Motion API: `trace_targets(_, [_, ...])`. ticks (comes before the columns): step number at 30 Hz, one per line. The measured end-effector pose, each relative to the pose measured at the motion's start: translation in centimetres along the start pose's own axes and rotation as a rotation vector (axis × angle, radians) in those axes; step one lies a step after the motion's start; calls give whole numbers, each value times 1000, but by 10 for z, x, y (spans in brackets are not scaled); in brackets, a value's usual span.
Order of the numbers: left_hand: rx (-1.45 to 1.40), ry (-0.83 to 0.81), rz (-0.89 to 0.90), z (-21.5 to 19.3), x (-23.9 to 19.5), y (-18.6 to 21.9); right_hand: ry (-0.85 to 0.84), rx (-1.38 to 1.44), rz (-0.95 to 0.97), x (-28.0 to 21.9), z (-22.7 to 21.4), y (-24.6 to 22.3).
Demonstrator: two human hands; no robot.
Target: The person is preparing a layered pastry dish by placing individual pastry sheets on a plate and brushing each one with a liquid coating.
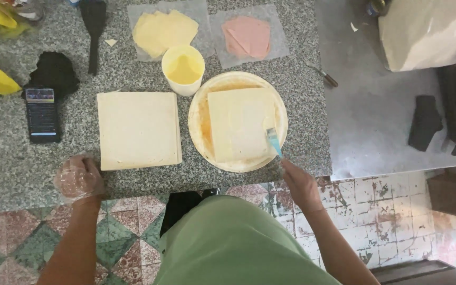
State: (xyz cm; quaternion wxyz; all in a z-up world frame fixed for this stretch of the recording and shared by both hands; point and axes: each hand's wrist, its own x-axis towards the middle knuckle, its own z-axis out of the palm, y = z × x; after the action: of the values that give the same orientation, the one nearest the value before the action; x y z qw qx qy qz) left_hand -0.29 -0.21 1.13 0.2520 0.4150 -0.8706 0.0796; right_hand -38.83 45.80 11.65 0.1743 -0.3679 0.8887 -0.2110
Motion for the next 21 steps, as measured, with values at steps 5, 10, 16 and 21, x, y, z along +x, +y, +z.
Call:
trace_targets(5, [57,-189,-118,2,-5,-1,138,83,-163,-24,-4,4])
trace_targets(10, [78,-286,-166,-1,-4,1,191,212,-98,12,-18,-5])
trace_targets(16, [76,-86,-57,7,-7,-2,288,485,429,68,-65,-50])
trace_targets(21, [119,-149,-95,7,-9,-4,396,652,383,105,-69,-42])
